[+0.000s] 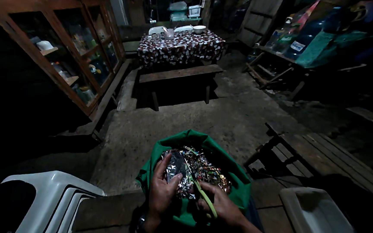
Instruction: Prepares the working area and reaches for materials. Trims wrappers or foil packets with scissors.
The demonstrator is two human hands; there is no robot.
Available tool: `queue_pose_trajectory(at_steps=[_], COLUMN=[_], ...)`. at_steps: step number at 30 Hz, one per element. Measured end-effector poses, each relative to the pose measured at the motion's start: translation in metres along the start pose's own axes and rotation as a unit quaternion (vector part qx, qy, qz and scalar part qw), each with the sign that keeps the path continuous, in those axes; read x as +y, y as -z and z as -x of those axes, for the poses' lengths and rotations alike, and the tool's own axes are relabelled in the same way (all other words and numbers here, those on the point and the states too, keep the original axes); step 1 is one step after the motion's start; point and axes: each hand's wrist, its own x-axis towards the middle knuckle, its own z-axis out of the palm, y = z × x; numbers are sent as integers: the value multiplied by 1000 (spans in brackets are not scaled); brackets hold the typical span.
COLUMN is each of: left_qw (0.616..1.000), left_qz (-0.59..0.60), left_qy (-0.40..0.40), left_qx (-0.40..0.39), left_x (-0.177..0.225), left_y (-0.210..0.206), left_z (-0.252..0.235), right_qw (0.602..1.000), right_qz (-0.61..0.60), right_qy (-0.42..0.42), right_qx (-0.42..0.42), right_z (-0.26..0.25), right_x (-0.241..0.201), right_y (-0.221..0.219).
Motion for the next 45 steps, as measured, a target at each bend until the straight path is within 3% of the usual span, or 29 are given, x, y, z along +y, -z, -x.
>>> queue_pose_trajectory(at_steps=[11,27,45], left_qw=[998,997,999], left_qz=[-22,-60,-23], left_qy=[-28,-49,4], left_qx=[58,12,-35], left_x=[-5,-2,2], left_y=[-15,-12,-8], left_z=[4,8,10], right_qw=[999,999,999], right_qz=[-25,-16,-5], right_qy=[28,32,25], right_qx=[25,38,41], right_z=[-4,-9,-16], right_x=[5,2,-13], right_y=[-9,-6,1])
